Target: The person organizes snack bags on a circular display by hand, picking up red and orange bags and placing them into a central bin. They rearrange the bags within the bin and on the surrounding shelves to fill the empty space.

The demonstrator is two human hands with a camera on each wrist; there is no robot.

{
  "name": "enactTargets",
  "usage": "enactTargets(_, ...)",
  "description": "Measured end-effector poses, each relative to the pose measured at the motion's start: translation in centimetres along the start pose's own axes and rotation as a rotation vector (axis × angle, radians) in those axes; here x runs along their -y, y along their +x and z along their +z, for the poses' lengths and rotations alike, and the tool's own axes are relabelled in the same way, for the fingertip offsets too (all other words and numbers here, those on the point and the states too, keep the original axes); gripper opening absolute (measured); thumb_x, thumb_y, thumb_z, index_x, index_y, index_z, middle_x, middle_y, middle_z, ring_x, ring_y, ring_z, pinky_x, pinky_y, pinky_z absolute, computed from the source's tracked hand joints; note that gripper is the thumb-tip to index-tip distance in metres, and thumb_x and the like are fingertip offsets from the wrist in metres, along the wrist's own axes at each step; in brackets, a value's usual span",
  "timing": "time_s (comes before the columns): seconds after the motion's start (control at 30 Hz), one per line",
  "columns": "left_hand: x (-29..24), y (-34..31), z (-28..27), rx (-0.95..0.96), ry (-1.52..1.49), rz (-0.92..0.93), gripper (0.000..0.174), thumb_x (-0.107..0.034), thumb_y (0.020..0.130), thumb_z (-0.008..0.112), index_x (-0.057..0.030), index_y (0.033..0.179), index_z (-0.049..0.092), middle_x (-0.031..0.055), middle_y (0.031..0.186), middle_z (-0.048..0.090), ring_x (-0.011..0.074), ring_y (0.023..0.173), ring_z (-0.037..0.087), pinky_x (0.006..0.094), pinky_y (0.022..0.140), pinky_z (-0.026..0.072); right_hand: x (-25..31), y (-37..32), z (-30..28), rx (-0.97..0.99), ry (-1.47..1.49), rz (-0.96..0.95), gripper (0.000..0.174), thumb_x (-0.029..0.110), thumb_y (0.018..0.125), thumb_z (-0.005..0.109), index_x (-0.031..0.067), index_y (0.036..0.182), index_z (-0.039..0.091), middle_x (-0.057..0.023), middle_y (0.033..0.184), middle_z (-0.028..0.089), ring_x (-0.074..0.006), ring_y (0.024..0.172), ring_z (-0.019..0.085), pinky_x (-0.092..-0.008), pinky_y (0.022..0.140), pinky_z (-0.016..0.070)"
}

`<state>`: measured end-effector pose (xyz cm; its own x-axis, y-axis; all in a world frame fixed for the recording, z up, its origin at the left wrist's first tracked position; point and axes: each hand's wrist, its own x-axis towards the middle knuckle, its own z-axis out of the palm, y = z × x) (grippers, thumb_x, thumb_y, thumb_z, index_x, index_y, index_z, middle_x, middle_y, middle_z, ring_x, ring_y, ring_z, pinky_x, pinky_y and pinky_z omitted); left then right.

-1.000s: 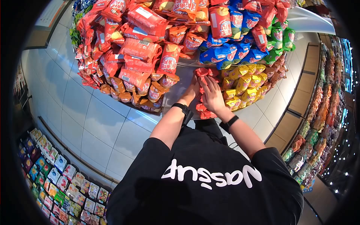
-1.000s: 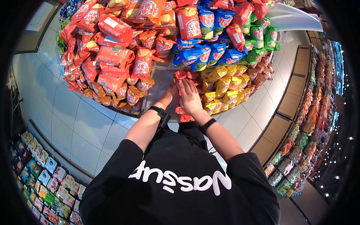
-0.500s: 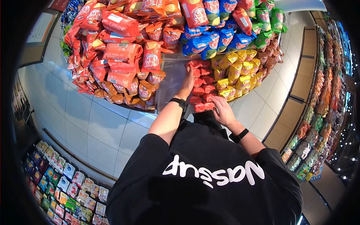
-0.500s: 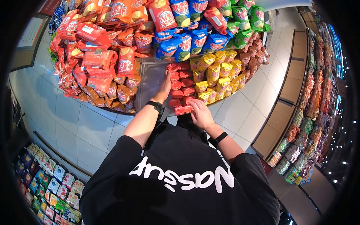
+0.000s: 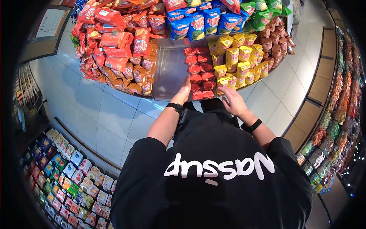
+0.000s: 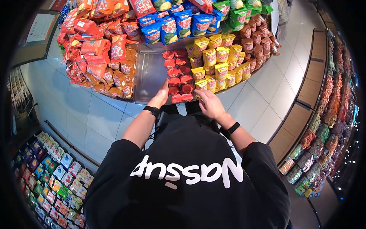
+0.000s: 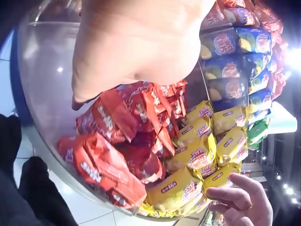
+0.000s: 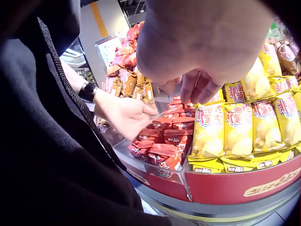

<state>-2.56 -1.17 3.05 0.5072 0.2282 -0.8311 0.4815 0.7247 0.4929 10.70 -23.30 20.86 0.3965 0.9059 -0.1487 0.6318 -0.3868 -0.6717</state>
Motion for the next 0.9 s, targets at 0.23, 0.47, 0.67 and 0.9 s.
enactTargets(0.23, 0.1, -0.4, 3.5, 0.103, -0.298, 0.016, 0.064, -0.057, 0.107, 0.029, -0.0087, 0.145, 0.047, 0.0104, 0.141, 0.059, 0.0286, 0.126, 0.059, 0.0477, 0.111, 0.0445, -2.6, -3.1, -2.9, 0.028, 0.036, 0.022, 0.046, 0.004, 0.089, 0.062, 0.0046, 0.135, 0.053, -0.0199, 0.114, 0.063, -0.0394, 0.109, 0.06, -0.0451, 0.094, 0.0501)
enactTargets(0.47, 0.6, -3.0, 3.0, -0.279, -0.128, -0.057, 0.072, -0.058, 0.106, 0.034, -0.007, 0.156, 0.033, 0.0117, 0.154, 0.046, 0.0267, 0.141, 0.044, 0.0463, 0.115, 0.0388, -4.9, -5.8, -3.8, -0.01, 0.037, -0.016, 0.05, 0.007, 0.088, 0.062, 0.0056, 0.137, 0.052, -0.0176, 0.112, 0.065, -0.0375, 0.108, 0.06, -0.0462, 0.094, 0.0501)
enactTargets(0.67, 0.4, -4.4, 5.0, -0.053, -0.163, -0.027, 0.062, -0.054, 0.108, 0.03, -0.009, 0.149, 0.044, 0.0084, 0.146, 0.054, 0.026, 0.133, 0.053, 0.046, 0.108, 0.0473, -5.2, -6.7, -3.9, -0.038, 0.083, 0.009, 0.046, 0.009, 0.089, 0.062, 0.0059, 0.134, 0.054, -0.0147, 0.113, 0.068, -0.0373, 0.109, 0.062, -0.045, 0.094, 0.0511)
enactTargets(0.9, -1.4, -7.0, 1.1, -0.226, 0.26, 0.075, 0.075, -0.057, 0.105, 0.036, -0.0011, 0.155, 0.034, 0.0164, 0.16, 0.037, 0.0316, 0.15, 0.03, 0.0455, 0.119, 0.0267, -1.5, -4.4, -5.7, -0.039, 0.241, 0.032, 0.038, 0.015, 0.094, 0.063, 0.0021, 0.129, 0.058, -0.0198, 0.114, 0.067, -0.037, 0.11, 0.063, -0.0427, 0.095, 0.0508)
